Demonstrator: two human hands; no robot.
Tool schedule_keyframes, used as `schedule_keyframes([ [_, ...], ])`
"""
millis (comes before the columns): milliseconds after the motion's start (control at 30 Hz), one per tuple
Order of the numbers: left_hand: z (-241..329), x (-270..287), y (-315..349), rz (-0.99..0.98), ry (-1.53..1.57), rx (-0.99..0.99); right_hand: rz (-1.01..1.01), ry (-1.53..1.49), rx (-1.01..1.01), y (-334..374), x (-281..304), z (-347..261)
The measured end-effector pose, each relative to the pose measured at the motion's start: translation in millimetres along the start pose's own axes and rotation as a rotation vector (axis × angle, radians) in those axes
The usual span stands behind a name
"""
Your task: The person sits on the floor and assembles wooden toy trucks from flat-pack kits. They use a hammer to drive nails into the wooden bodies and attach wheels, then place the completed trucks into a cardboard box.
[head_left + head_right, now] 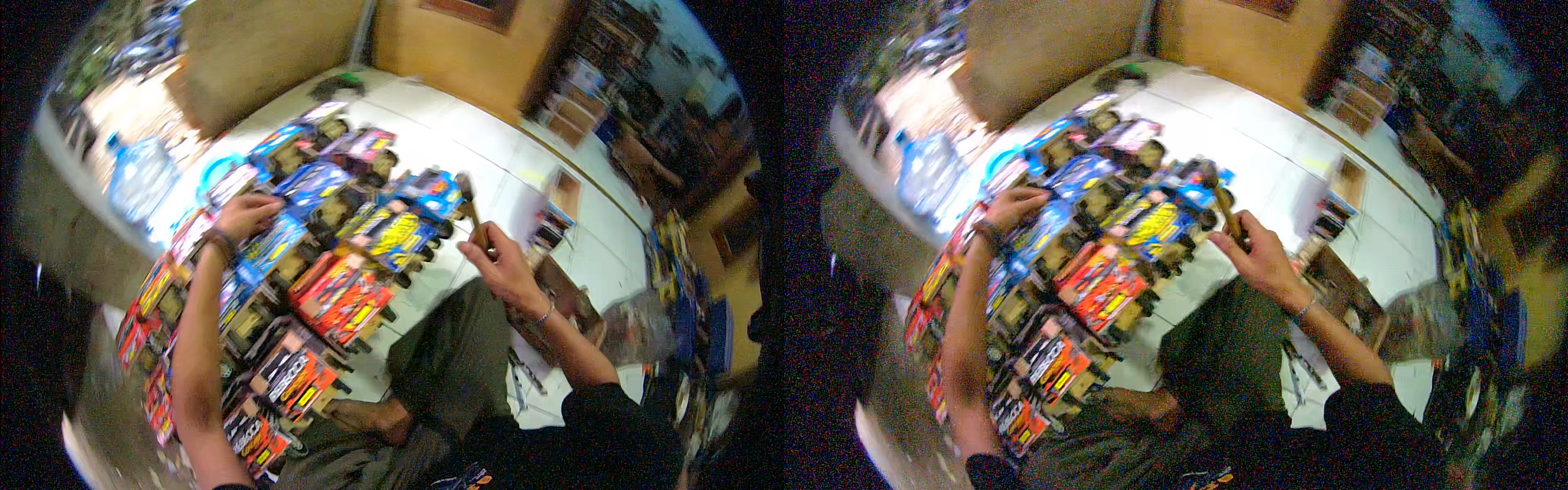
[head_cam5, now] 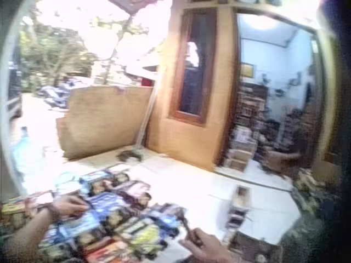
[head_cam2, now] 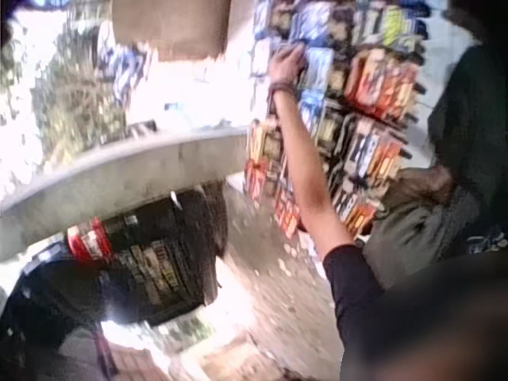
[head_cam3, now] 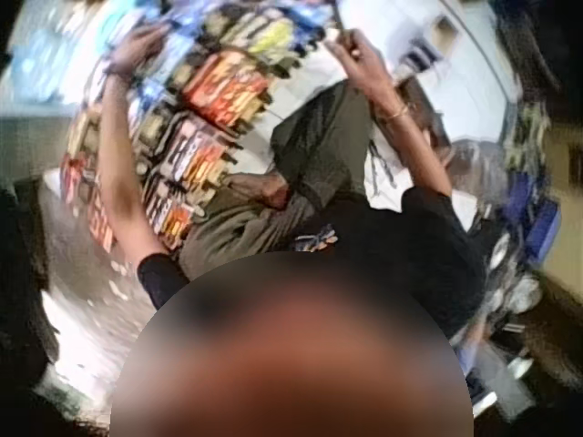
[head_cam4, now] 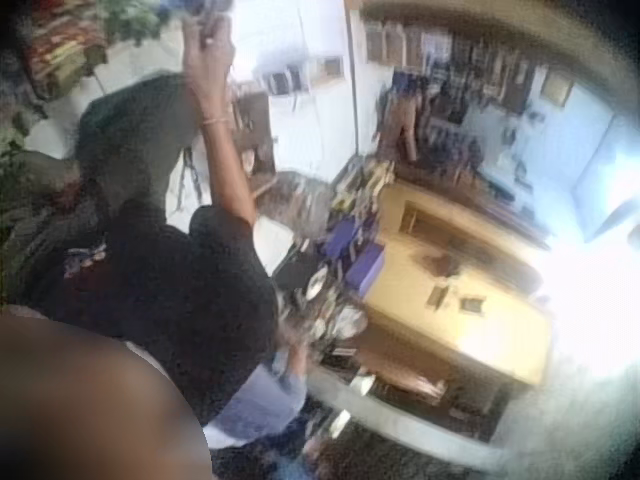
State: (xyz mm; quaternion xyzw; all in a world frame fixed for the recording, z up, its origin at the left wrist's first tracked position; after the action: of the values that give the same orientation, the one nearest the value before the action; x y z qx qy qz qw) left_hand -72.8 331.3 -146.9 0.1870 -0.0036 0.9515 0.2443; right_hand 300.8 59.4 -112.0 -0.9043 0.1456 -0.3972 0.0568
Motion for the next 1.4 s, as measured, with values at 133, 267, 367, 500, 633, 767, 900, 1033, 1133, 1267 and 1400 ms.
schedule_keyframes([
  [133,-6.3,-1.0,-4.3,-0.046,0.189,0.128,0.119,0.048,-0.218,56.9,51.4,49.4],
  [267,-5.2,0.3,-2.6,0.010,0.021,0.046,0.394,-0.049,-0.231,95.9,119.5,75.2],
  [367,-2.6,0.3,0.0,-0.021,0.031,0.124,0.371,-0.182,-0.389,121.0,166.9,90.8],
  [500,3.0,0.1,4.6,-0.039,-0.005,0.118,0.480,0.052,-0.552,149.9,207.9,125.0],
  [633,7.8,-1.9,7.2,-0.072,-0.069,-0.029,0.245,0.220,-0.468,189.7,228.5,186.1],
  [767,5.8,1.8,9.6,-0.019,-0.182,-0.019,0.140,0.504,-0.599,229.3,229.3,262.0],
  [900,4.4,4.0,8.3,-0.045,-0.232,-0.047,0.015,0.743,-0.769,259.4,207.0,307.7],
  [1033,-1.0,5.9,6.9,-0.058,-0.195,-0.063,-0.253,0.754,-0.890,262.9,185.8,328.4],
  [1133,-6.0,10.0,7.2,-0.051,-0.193,-0.071,-0.445,0.779,-0.948,261.7,168.3,335.6],
  [1267,-14.2,16.5,6.3,-0.014,-0.191,-0.019,-0.344,1.008,-0.823,263.5,158.8,341.9],
  [1400,-17.8,18.3,8.4,0.005,-0.046,0.004,-0.088,1.060,-0.770,255.6,183.1,359.3],
])
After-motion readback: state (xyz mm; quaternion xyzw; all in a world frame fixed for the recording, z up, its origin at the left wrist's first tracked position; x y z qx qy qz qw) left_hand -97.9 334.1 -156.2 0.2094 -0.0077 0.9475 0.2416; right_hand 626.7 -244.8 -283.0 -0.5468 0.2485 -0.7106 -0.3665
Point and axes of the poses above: each hand's wrist, its own y-axis away from the middle knuckle, its own x-axis out of the back of the hand, z = x × y, the point moved 3 cm from there along -y, towards the middle knuckle, and after that the axes turned 7 degrees about y, right-handed, at the moved point
